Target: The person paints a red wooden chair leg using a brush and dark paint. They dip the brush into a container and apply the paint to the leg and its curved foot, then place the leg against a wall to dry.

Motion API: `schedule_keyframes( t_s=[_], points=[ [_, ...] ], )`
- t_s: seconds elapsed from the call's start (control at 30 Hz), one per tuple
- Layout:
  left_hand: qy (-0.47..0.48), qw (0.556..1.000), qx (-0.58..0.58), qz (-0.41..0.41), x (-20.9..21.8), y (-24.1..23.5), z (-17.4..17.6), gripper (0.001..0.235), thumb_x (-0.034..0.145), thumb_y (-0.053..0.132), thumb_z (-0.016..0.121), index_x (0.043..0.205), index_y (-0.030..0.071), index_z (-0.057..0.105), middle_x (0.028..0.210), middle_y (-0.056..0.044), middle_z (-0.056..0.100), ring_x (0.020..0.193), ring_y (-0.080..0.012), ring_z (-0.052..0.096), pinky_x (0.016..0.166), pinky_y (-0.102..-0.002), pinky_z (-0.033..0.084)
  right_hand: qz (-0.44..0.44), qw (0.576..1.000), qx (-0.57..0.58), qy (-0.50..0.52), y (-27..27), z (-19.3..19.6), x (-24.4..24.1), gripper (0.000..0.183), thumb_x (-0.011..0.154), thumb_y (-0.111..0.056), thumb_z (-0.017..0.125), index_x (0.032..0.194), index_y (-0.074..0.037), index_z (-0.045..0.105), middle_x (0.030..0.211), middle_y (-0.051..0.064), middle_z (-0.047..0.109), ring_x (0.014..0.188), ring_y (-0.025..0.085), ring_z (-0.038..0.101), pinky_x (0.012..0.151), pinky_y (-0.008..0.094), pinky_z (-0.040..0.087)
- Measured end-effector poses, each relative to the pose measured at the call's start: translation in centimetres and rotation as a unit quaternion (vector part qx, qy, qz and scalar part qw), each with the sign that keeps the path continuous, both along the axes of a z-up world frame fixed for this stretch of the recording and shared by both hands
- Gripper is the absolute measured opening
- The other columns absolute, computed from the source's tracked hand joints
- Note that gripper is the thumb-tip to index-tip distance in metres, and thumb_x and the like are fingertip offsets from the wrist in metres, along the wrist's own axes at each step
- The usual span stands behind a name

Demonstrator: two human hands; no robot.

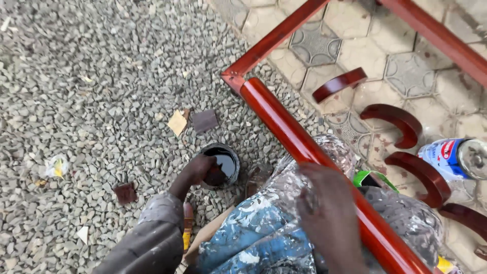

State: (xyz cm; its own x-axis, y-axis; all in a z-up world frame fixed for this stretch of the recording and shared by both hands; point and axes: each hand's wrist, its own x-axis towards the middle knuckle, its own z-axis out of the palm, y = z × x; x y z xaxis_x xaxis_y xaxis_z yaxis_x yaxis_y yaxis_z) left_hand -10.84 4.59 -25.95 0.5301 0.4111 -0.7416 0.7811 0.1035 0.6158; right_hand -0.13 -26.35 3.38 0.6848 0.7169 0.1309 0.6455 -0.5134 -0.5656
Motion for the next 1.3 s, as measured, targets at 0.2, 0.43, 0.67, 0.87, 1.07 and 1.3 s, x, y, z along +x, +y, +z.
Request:
schedule_keyframes(
  t_s=[0.2,0.43,0.67,0.87,1.07,1.3],
  points=[
    [-0.212,0.952,-0.142,0.168,-1.7,-2.1,10.8,0.031,0.099,0.021,0.049,0.111,-0.003,0.066,0.056,0.001,0.050,0.034,-0.0119,0.036,0.030,-0.028,0.026,-0.146,0.923,-0.264,-0.238,-4.5,-3.4,0.5,0.092,0.064,-0.018,0.065,0.151,-0.003,0.040,0.136,0.022,0.059,0.116,0.041,0.062,0.099,0.053,0.051],
    [-0.422,0.873,-0.134,0.207,1.7,-5.6,19.6,0.036,0.095,0.026,0.071,0.120,0.003,0.059,0.060,-0.007,0.055,0.040,-0.0166,0.052,0.033,-0.027,0.042,-0.171,0.935,-0.294,-0.102,-6.0,-4.1,6.2,0.058,0.072,-0.033,0.068,0.128,-0.018,0.060,0.102,0.013,0.076,0.092,0.038,0.075,0.086,0.050,0.061],
    [-0.624,0.739,0.090,0.238,7.5,-6.1,20.3,0.023,0.096,0.004,0.073,0.119,-0.002,0.069,0.096,-0.018,0.074,0.085,-0.0148,0.066,0.079,-0.027,0.057,-0.128,0.910,-0.151,0.364,-5.8,0.6,8.8,0.061,0.076,-0.015,0.076,0.134,0.003,0.068,0.071,0.028,0.079,0.056,0.035,0.076,0.064,0.044,0.060],
    [-0.570,0.701,0.404,0.144,9.9,-6.2,20.6,0.011,0.098,0.011,0.072,0.109,0.009,0.071,0.094,-0.016,0.066,0.090,-0.0377,0.068,0.082,-0.047,0.053,-0.108,0.917,-0.154,0.353,-6.4,-2.1,10.4,0.053,0.074,-0.017,0.081,0.125,-0.002,0.076,0.060,0.023,0.076,0.051,0.031,0.074,0.064,0.040,0.058],
    [-0.558,0.693,0.454,0.047,10.5,-3.9,16.0,0.011,0.099,0.018,0.065,0.108,0.013,0.071,0.093,-0.015,0.065,0.090,-0.0408,0.065,0.082,-0.047,0.052,-0.098,0.915,-0.212,0.330,-5.9,-1.7,10.4,0.055,0.078,-0.030,0.082,0.125,-0.002,0.073,0.067,0.018,0.079,0.056,0.026,0.077,0.075,0.037,0.059],
    [-0.472,0.701,0.523,-0.112,10.3,-7.1,20.6,0.046,0.087,0.011,0.067,0.132,0.015,0.058,0.098,-0.024,0.063,0.088,-0.0522,0.066,0.078,-0.061,0.053,-0.106,0.923,-0.242,0.279,-5.3,-0.8,9.4,0.051,0.082,-0.026,0.082,0.125,-0.002,0.072,0.066,0.016,0.077,0.059,0.025,0.076,0.074,0.033,0.058]
  ],
)
